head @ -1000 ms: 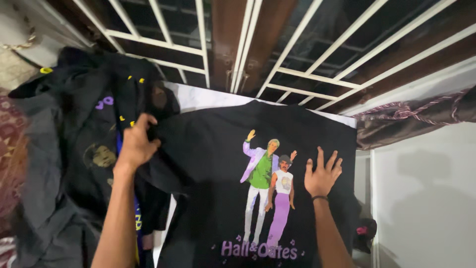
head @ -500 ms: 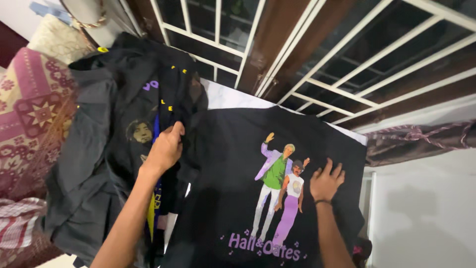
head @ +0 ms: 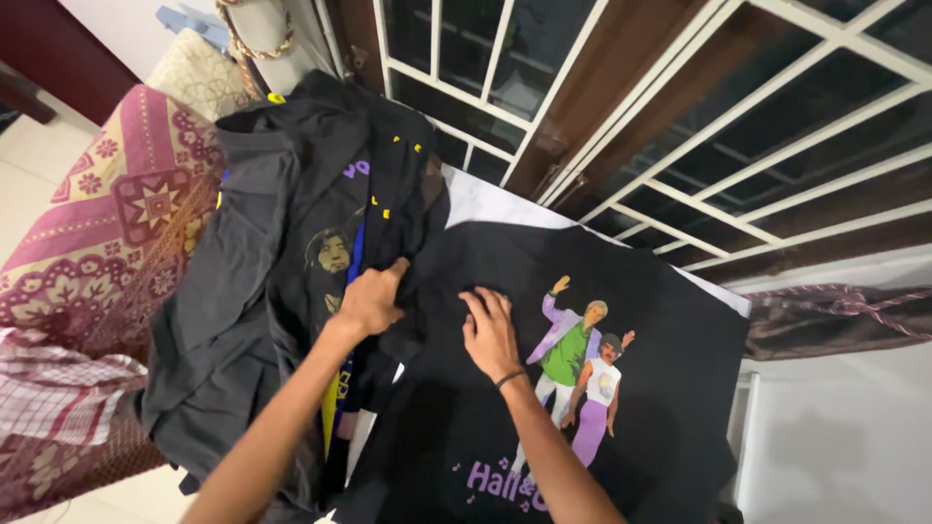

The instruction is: The person lays a black t-shirt flat on a white table, smooths it out, and folds it by hand. They fold the sleeves inward, then fold the bottom half up, and finally fold the shirt in half again to create a neat rectangle.

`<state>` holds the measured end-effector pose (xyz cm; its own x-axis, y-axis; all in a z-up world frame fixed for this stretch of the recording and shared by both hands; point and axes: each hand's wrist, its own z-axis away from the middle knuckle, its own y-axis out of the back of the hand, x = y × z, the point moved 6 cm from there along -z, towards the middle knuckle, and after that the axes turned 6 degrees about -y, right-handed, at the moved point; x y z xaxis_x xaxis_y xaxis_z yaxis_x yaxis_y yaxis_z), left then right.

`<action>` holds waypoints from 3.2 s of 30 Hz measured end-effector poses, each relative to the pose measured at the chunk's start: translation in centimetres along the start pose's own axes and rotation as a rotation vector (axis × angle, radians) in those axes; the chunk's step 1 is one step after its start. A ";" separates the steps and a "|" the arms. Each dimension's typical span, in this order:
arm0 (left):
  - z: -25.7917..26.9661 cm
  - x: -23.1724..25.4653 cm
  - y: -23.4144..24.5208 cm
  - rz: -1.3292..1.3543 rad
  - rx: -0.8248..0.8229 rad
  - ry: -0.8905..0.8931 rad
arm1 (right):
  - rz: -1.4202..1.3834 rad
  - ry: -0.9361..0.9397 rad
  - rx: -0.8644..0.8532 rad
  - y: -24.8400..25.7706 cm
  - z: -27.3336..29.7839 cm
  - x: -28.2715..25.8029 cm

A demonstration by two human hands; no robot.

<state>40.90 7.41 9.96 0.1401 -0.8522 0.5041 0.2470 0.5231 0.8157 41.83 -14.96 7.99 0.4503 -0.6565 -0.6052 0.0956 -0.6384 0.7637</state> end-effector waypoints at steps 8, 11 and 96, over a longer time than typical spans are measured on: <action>4.4 1.9 4.0 0.312 0.731 -0.197 | 0.071 -0.101 0.031 0.1 0.2 2.9; 4.2 1.0 5.6 0.347 0.772 -0.175 | 0.214 -0.160 0.071 1.7 -1.0 5.4; -11.4 5.1 -10.2 -0.220 0.394 -0.316 | 0.482 -0.302 0.131 5.6 -5.4 19.0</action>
<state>50.01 -2.36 1.00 -0.1845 -0.9291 0.3204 -0.1485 0.3486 0.9254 55.71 -28.85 1.97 0.1409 -0.9584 -0.2484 -0.1764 -0.2712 0.9462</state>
